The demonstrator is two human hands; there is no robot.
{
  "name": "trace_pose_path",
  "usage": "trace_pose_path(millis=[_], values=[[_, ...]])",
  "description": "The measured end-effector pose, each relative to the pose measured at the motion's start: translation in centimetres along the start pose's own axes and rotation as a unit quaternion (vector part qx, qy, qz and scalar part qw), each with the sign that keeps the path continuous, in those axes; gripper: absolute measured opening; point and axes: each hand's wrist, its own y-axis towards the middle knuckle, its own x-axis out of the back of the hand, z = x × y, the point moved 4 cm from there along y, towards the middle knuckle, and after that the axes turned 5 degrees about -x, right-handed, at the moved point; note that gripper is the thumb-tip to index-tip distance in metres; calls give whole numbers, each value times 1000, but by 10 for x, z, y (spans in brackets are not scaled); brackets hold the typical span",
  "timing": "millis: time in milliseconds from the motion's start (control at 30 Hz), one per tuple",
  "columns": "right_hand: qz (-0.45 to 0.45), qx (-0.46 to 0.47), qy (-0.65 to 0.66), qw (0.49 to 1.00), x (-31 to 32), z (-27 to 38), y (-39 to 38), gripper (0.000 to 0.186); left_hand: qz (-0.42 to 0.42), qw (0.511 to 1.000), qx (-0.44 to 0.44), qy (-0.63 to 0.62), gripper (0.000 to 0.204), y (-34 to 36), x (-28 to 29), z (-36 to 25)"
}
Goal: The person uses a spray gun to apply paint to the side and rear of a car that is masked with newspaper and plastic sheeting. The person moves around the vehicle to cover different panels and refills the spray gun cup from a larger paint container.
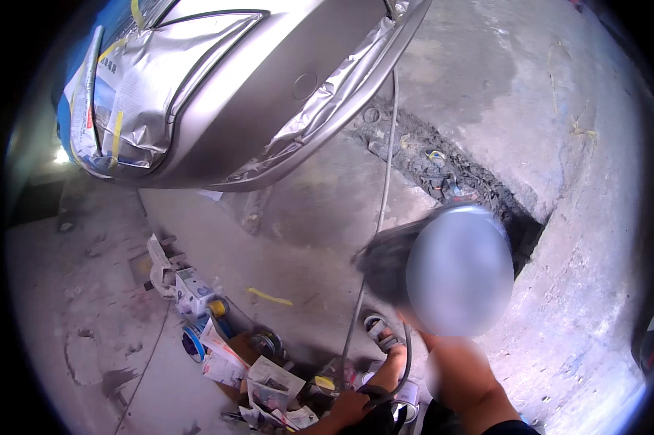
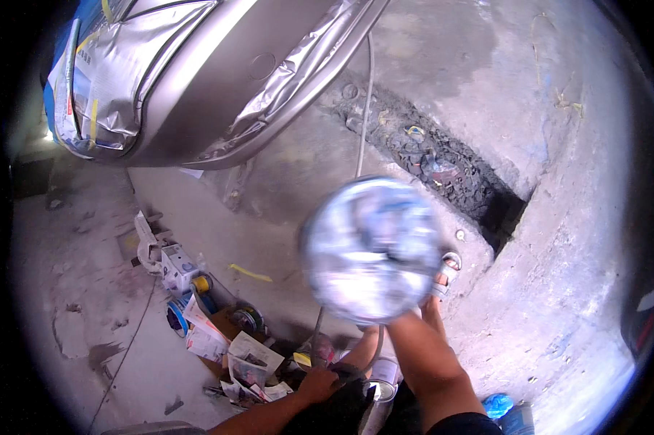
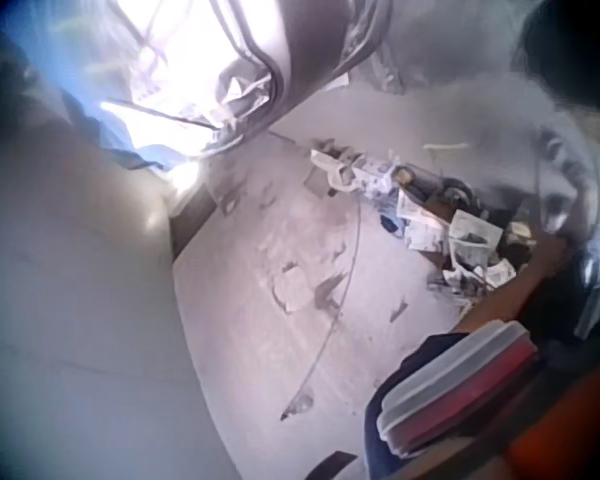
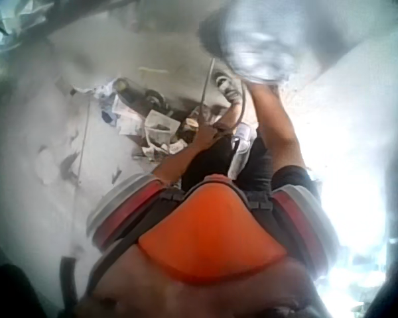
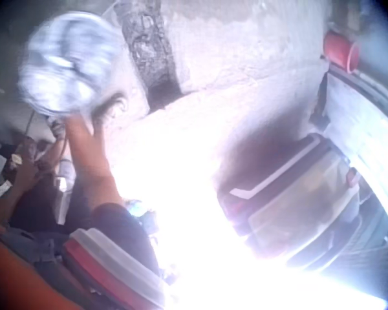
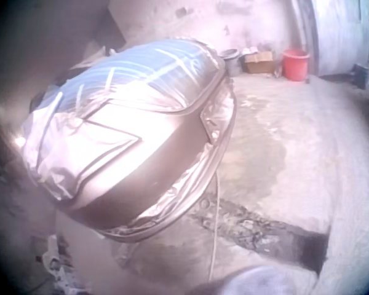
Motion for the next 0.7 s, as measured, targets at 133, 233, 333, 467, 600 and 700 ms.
trace_pose_path(millis=[133,233,333,467,600,700], values=[[87,20,-26,996,-33,-19,20,18,-60,996,-61,7,28,-10,4,7],[-72,271,-438,854,26,-1,63,17,-144,985,-90,25,25,14,29,8],[-232,100,4,967,111,58,79,32,-217,975,-41,-2,20,58,82,-11],[-359,242,163,887,148,102,75,34,-228,973,5,-20,22,102,103,-9],[-329,180,78,924,99,74,84,35,-201,976,62,-60,22,96,88,4],[-195,148,-225,943,26,-9,79,40,-133,989,50,-30,23,66,57,27]])
